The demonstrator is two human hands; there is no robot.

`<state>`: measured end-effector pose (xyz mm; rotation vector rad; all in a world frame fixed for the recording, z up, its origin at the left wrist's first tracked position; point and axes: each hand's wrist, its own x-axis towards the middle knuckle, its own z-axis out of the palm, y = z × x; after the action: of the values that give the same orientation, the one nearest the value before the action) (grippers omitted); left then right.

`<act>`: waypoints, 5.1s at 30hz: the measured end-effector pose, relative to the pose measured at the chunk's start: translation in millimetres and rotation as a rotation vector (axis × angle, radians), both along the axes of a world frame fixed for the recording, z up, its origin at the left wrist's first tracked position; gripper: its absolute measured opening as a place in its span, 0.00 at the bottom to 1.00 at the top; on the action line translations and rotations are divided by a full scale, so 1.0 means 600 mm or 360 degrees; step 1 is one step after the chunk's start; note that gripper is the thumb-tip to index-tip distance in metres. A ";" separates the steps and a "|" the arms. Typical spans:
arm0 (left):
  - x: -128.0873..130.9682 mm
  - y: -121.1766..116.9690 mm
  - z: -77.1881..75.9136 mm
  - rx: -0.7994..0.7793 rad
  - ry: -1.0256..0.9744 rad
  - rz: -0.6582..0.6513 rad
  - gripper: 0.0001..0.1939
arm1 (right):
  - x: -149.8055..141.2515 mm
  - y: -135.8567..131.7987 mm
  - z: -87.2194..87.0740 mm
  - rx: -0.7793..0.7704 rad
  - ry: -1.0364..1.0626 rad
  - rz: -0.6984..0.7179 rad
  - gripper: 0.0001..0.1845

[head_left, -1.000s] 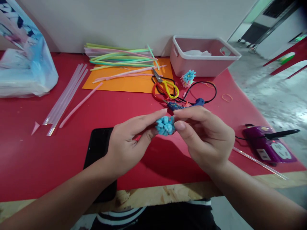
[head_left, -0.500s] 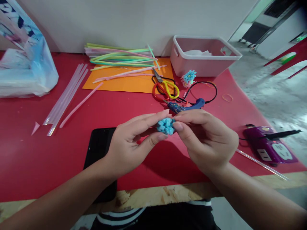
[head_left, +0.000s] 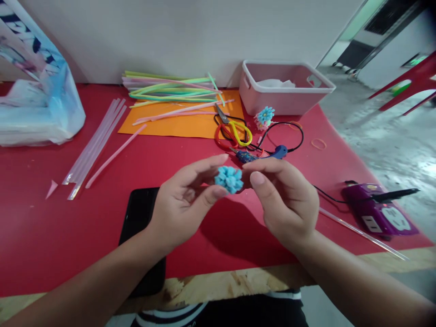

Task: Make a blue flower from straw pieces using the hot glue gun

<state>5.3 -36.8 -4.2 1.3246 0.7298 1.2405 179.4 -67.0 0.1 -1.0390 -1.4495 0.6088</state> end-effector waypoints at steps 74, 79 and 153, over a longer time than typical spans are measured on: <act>-0.011 0.027 -0.004 -0.0083 -0.0219 0.0551 0.23 | 0.127 0.067 0.032 -0.0286 0.0170 -0.0091 0.07; -0.013 0.014 -0.005 0.0076 -0.0053 0.0459 0.16 | 0.081 0.017 0.012 -0.0120 -0.0284 0.0084 0.07; -0.005 0.000 0.007 0.0089 -0.0110 0.0113 0.11 | 0.078 0.002 0.004 0.0279 -0.0737 0.0405 0.18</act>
<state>2.2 -36.6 0.1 1.3043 0.7027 1.3658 226.3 -65.7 2.6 -0.8973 -2.0251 0.4224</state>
